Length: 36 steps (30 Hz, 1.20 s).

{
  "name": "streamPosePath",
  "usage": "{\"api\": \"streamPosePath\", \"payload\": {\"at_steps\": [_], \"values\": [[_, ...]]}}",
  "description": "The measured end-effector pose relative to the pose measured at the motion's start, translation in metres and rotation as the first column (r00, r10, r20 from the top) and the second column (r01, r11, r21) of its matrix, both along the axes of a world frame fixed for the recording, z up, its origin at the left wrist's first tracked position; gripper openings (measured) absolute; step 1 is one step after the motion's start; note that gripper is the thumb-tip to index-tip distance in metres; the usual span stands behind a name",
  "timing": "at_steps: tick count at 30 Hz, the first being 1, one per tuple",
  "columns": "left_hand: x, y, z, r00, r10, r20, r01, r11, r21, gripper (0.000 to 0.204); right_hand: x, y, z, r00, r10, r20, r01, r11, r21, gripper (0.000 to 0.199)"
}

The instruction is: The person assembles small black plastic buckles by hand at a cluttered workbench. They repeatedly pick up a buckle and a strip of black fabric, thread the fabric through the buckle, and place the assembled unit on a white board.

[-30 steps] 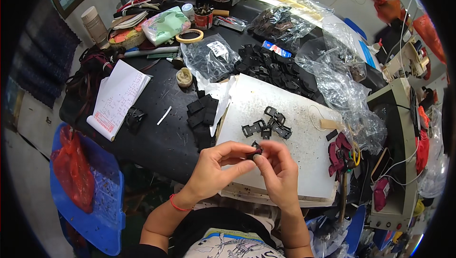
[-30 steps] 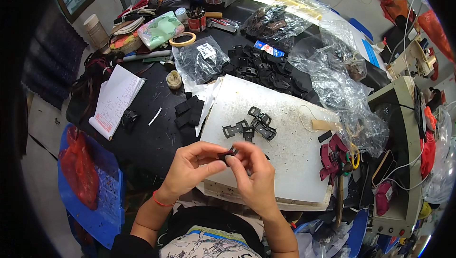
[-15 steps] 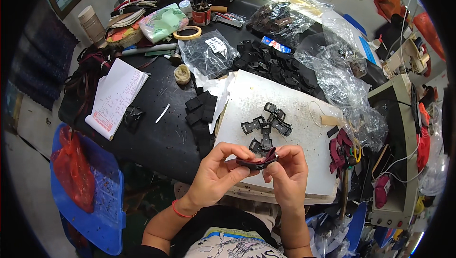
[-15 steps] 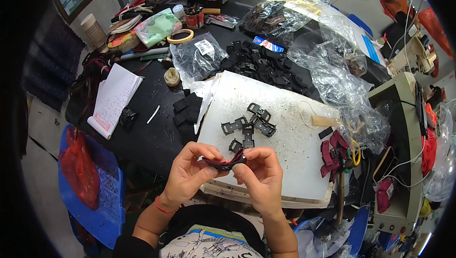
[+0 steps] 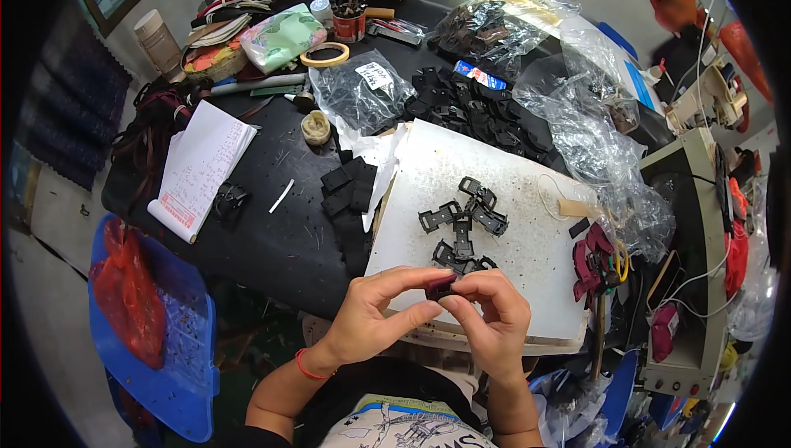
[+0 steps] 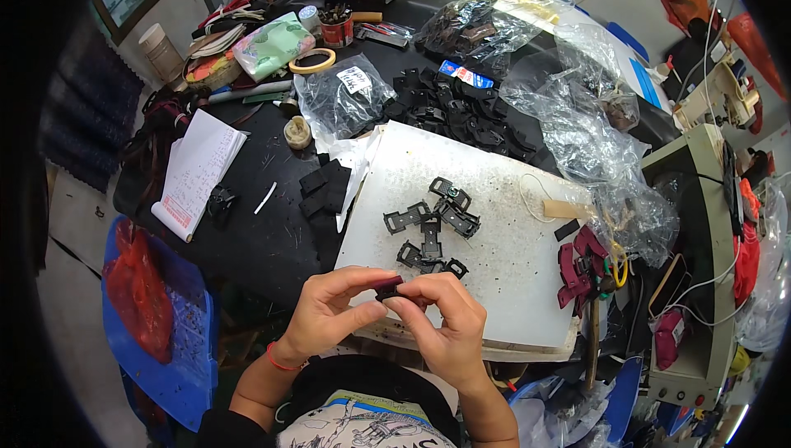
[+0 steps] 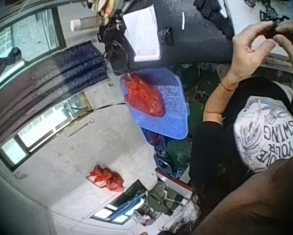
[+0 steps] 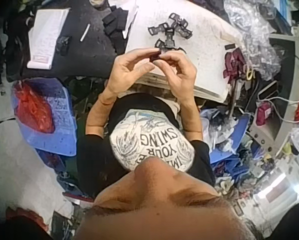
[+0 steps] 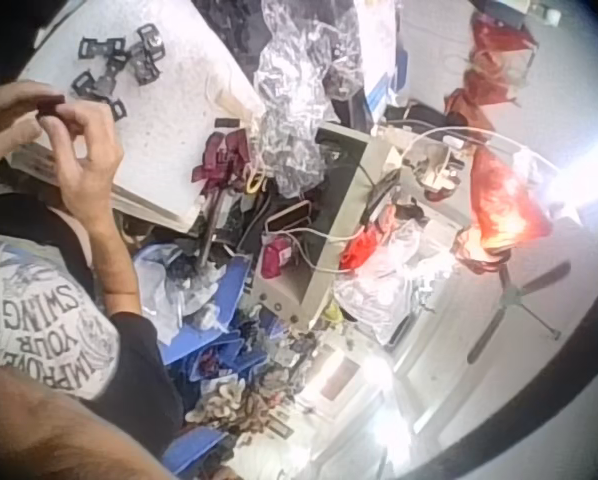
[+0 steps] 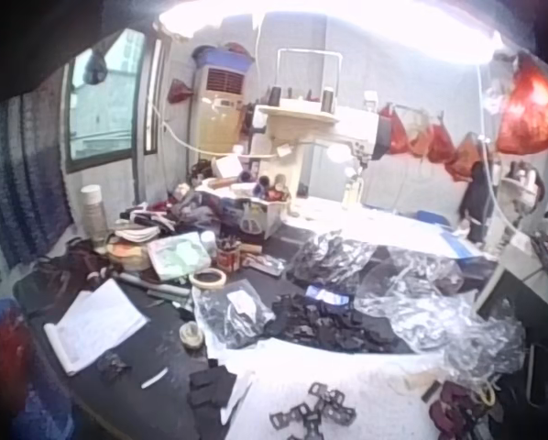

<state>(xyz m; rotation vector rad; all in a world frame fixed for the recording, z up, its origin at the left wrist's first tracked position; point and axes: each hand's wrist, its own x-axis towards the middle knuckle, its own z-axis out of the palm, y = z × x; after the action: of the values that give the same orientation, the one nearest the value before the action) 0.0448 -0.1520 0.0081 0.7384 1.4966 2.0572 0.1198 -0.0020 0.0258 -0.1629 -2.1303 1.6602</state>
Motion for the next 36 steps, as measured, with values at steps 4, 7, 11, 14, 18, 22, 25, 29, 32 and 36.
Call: {"api": "streamPosePath", "payload": {"at_steps": [4, 7, 11, 14, 18, 22, 25, 29, 32, 36], "values": [[0.0, -0.001, 0.003, 0.992, -0.001, -0.125, -0.018, 0.989, -0.149, 0.037, -0.003, 0.001, -0.002, 1.0, 0.01, 0.002, -0.01, 0.999, 0.034, 0.017], [0.004, 0.006, 0.007, 0.958, 0.086, -0.274, -0.149, 0.965, -0.216, 0.038, -0.005, 0.001, -0.009, 0.999, -0.022, 0.027, 0.021, 1.0, 0.013, 0.015], [0.007, 0.01, 0.006, 0.954, 0.108, -0.28, -0.177, 0.956, -0.233, 0.039, -0.009, -0.001, -0.011, 0.987, -0.057, 0.149, 0.102, 0.946, -0.309, 0.014], [0.008, 0.009, 0.004, 0.976, 0.125, -0.177, -0.163, 0.961, -0.222, 0.045, -0.005, 0.0, -0.011, 0.993, -0.084, 0.077, 0.092, 0.991, -0.099, 0.014], [0.002, 0.003, 0.005, 0.999, 0.043, 0.032, -0.039, 0.994, -0.105, 0.049, 0.001, 0.004, -0.005, 0.998, -0.007, 0.057, 0.021, 0.969, -0.247, 0.014], [-0.017, -0.004, 0.008, 0.746, -0.392, 0.539, 0.436, 0.899, 0.05, 0.037, 0.002, 0.017, -0.009, 0.986, 0.164, 0.013, -0.148, 0.919, -0.366, 0.013], [-0.013, -0.002, 0.001, 0.631, -0.447, 0.634, 0.485, 0.865, 0.128, 0.029, 0.001, 0.013, -0.01, 0.992, 0.092, 0.087, -0.062, 0.951, -0.301, 0.016], [-0.002, 0.001, 0.008, 0.831, -0.174, 0.528, 0.268, 0.957, -0.107, 0.025, 0.002, 0.009, -0.003, 0.994, 0.009, 0.105, -0.002, 0.998, -0.068, 0.019], [0.008, 0.005, 0.011, 0.902, -0.072, 0.425, 0.179, 0.959, -0.219, 0.025, 0.0, 0.008, -0.004, 0.996, 0.011, 0.088, -0.013, 1.0, 0.027, 0.018], [0.012, 0.008, 0.012, 0.975, -0.042, 0.22, 0.114, 0.937, -0.329, 0.026, -0.001, 0.008, -0.003, 0.993, 0.045, 0.109, -0.05, 0.998, 0.046, 0.015]]}}
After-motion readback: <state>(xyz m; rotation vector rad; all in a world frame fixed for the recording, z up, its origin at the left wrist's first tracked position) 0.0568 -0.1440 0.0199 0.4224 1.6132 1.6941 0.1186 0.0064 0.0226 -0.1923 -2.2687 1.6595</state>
